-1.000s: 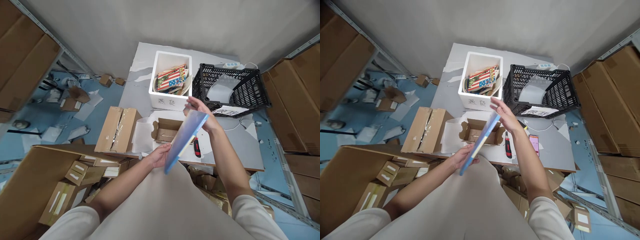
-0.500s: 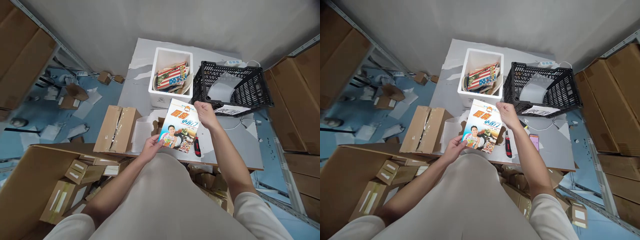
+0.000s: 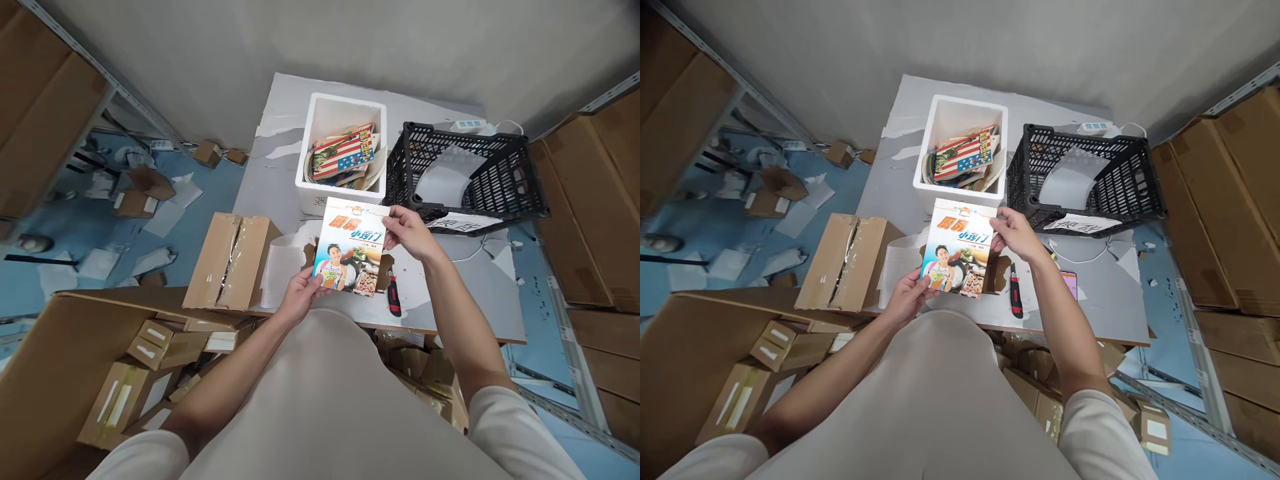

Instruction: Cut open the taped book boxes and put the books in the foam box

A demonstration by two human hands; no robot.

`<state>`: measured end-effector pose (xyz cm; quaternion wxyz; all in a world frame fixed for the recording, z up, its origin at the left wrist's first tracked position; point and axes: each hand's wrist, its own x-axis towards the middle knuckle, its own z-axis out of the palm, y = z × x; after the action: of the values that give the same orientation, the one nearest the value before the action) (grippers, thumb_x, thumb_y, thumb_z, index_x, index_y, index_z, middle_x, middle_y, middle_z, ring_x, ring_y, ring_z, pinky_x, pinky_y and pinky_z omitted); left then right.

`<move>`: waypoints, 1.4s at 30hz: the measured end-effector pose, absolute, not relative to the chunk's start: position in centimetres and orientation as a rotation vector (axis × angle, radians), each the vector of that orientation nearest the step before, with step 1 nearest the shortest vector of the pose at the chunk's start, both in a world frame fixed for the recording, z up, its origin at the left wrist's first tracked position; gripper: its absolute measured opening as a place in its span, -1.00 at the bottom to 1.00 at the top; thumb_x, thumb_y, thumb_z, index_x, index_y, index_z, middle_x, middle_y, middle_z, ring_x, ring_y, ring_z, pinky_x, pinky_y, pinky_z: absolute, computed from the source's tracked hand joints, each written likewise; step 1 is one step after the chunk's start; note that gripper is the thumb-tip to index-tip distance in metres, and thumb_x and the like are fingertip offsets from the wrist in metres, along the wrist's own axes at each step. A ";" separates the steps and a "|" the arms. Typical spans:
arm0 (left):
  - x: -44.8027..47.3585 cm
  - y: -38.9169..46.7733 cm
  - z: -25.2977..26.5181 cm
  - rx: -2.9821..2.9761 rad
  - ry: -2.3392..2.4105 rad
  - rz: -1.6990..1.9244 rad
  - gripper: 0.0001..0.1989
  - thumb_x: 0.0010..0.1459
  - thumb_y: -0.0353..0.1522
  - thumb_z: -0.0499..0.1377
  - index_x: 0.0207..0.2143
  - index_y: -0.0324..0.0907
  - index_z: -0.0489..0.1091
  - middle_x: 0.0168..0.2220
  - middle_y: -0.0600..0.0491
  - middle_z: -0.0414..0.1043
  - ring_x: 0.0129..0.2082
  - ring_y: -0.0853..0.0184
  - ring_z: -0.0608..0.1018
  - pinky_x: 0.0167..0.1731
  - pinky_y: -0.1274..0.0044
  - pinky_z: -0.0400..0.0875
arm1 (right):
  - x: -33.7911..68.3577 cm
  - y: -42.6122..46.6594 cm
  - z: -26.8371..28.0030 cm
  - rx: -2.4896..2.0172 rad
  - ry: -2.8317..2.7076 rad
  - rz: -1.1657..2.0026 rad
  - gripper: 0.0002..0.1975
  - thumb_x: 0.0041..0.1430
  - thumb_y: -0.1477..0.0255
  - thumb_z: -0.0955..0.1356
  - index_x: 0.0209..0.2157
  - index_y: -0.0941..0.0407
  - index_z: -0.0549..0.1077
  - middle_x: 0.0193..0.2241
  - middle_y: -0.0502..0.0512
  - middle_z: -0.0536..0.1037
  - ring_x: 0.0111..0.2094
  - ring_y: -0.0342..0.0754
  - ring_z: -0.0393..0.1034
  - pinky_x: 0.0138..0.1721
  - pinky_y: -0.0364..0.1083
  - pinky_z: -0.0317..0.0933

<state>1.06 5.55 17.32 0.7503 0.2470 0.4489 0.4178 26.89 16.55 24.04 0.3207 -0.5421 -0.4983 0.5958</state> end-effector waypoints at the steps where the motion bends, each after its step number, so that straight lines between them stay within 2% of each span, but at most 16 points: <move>1: 1.1 5.9 17.4 0.537 0.978 0.924 -0.52 -0.04 -0.14 0.32 -0.11 -0.21 0.41 -0.21 -0.05 0.57 -0.29 0.26 0.61 -0.21 0.42 0.51 | 26.7 17.0 23.9 -1.421 -1.302 1.536 -0.55 -0.02 0.13 0.44 -0.16 0.10 0.38 -0.60 -0.07 0.48 -0.66 -0.17 0.40 -0.68 -0.22 0.30; 7: 0.0 7.7 17.6 0.630 1.069 1.081 -0.48 0.06 -0.08 0.23 0.01 -0.14 0.33 -0.03 -0.11 0.48 -0.08 0.19 0.56 -0.05 0.35 0.42 | 26.0 25.2 22.0 -1.360 -1.049 1.152 -0.66 0.09 0.17 0.37 -0.18 0.03 0.27 -0.50 -0.08 0.46 -0.59 -0.20 0.39 -0.60 -0.21 0.36; 12: -3.6 5.5 14.6 1.148 1.684 1.123 -0.59 0.15 -0.12 0.13 -0.05 -0.19 0.38 -0.01 -0.16 0.43 0.05 0.12 0.45 0.09 0.26 0.28 | 23.4 35.5 18.0 -1.270 -0.832 0.996 -0.76 0.24 0.29 0.24 -0.07 0.01 0.17 -0.23 0.04 0.43 -0.39 -0.19 0.46 -0.46 -0.16 0.44; 14: -4.8 4.2 12.7 1.488 1.831 0.918 -0.55 0.13 -0.16 0.14 0.02 -0.20 0.35 0.11 -0.20 0.32 0.18 0.06 0.32 0.18 0.24 0.15 | 21.8 38.0 16.4 -1.298 -0.706 1.011 -0.73 0.26 0.41 0.20 -0.01 0.01 0.12 -0.17 0.06 0.39 -0.33 -0.20 0.47 -0.42 -0.13 0.46; 17: -5.5 3.0 9.4 1.862 1.777 0.442 -0.28 0.01 -0.22 0.25 0.20 -0.26 0.17 0.30 -0.26 -0.01 0.32 -0.04 0.03 0.24 0.16 -0.03 | 20.0 38.8 15.2 -1.374 -0.661 1.124 -0.60 0.21 0.52 0.22 0.06 0.03 0.08 -0.16 0.09 0.40 -0.27 -0.18 0.46 -0.34 -0.10 0.46; 19: -5.2 3.1 7.1 1.942 1.739 0.189 -0.14 -0.07 -0.30 0.29 0.26 -0.29 0.04 0.35 -0.28 -0.19 0.34 -0.08 -0.10 0.24 0.10 -0.12 | 19.8 37.5 15.7 -1.383 -0.774 1.195 -0.54 0.18 0.51 0.28 0.09 0.05 0.10 -0.16 0.12 0.43 -0.24 -0.14 0.47 -0.29 -0.07 0.45; 21: -5.0 4.0 4.8 1.901 1.757 0.064 -0.12 -0.06 -0.38 0.27 0.29 -0.32 -0.02 0.35 -0.30 -0.25 0.34 -0.10 -0.11 0.23 0.08 -0.13 | 20.8 34.4 17.0 -1.353 -0.934 1.196 -0.49 0.14 0.45 0.33 0.10 0.02 0.11 -0.13 0.13 0.46 -0.21 -0.11 0.47 -0.24 -0.04 0.44; 23: -5.0 5.1 2.8 1.723 1.772 0.107 -0.21 -0.03 -0.43 0.22 0.26 -0.34 0.04 0.34 -0.31 -0.18 0.33 -0.07 -0.03 0.22 0.14 -0.03 | 23.0 29.4 18.6 -1.334 -1.072 1.130 -0.45 0.11 0.36 0.36 0.11 -0.01 0.12 -0.09 0.14 0.48 -0.18 -0.08 0.48 -0.20 -0.02 0.42; 25: -5.5 6.1 1.3 1.510 1.762 0.237 -0.38 -0.01 -0.46 0.17 0.16 -0.31 0.22 0.30 -0.28 -0.02 0.29 -0.02 0.11 0.19 0.21 0.09 | 25.8 22.7 19.2 -1.363 -1.130 1.017 -0.43 0.11 0.26 0.36 0.12 -0.03 0.12 -0.05 0.17 0.48 -0.15 -0.04 0.49 -0.17 0.01 0.42; 27: -6.1 6.8 0.5 1.357 1.755 0.357 -0.58 0.01 -0.45 0.14 -0.02 -0.26 0.38 0.19 -0.24 0.23 0.20 0.03 0.28 0.15 0.26 0.16 | 28.7 15.2 18.2 -1.467 -1.078 0.828 -0.47 0.15 0.22 0.31 0.12 -0.05 0.10 -0.02 0.19 0.46 -0.14 -0.02 0.49 -0.11 0.06 0.40; 29: -6.4 7.1 0.4 1.279 1.785 0.451 -0.71 0.08 -0.38 0.09 -0.13 -0.23 0.42 0.01 -0.21 0.43 0.10 0.06 0.40 0.11 0.25 0.20 | 30.7 8.3 15.3 -1.628 -0.949 0.676 -0.50 0.17 0.22 0.26 0.12 -0.04 0.08 -0.01 0.23 0.44 -0.17 -0.01 0.51 -0.08 0.12 0.37; 31: -5.8 7.3 0.8 1.194 1.793 0.573 -0.67 0.19 -0.29 -0.02 -0.12 -0.25 0.40 -0.12 -0.19 0.50 0.01 0.11 0.46 0.05 0.25 0.25 | 31.2 3.2 11.2 -1.808 -0.893 0.735 -0.48 0.12 0.23 0.26 0.12 0.00 0.11 0.00 0.31 0.42 -0.15 0.06 0.50 -0.07 0.16 0.35; 34: -3.5 7.5 1.6 1.114 1.676 0.730 -0.53 0.26 -0.16 -0.16 -0.06 -0.26 0.37 -0.16 -0.15 0.52 -0.07 0.19 0.51 -0.03 0.32 0.34 | 29.1 0.2 6.1 -1.920 -1.036 1.064 -0.39 0.00 0.23 0.32 0.11 0.07 0.19 0.02 0.37 0.41 -0.02 0.15 0.43 -0.09 0.19 0.33; 37: -1.6 7.6 2.5 1.077 1.520 0.796 -0.48 0.18 -0.03 -0.07 -0.11 -0.23 0.41 -0.18 -0.12 0.53 -0.10 0.20 0.52 -0.06 0.35 0.36 | 26.3 1.1 4.4 -1.846 -1.138 1.239 -0.43 -0.04 0.20 0.35 0.02 0.13 0.30 -0.08 0.33 0.50 -0.05 0.14 0.43 -0.08 0.16 0.31; 39: -1.6 7.7 3.5 1.058 1.458 0.823 -0.43 0.14 0.04 -0.05 -0.13 -0.22 0.42 -0.17 -0.11 0.53 -0.08 0.18 0.51 -0.04 0.35 0.35 | 25.5 1.9 5.1 -1.806 -1.130 1.204 -0.47 -0.03 0.17 0.35 -0.04 0.15 0.34 -0.12 0.30 0.52 -0.10 0.11 0.44 -0.06 0.13 0.30; 42: -2.7 7.5 5.3 1.121 1.311 0.840 -0.41 0.06 0.06 0.06 -0.10 -0.22 0.41 -0.11 -0.11 0.50 -0.05 0.18 0.48 -0.01 0.37 0.33 | 25.4 2.0 7.0 -1.769 -1.101 1.061 -0.45 0.06 0.12 0.31 0.00 0.16 0.31 -0.11 0.27 0.51 -0.14 0.05 0.44 -0.06 0.08 0.31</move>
<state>-2.70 7.48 5.34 0.5743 0.4783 0.5594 0.3584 25.43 1.96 7.04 0.3908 -0.6964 -0.4335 0.4175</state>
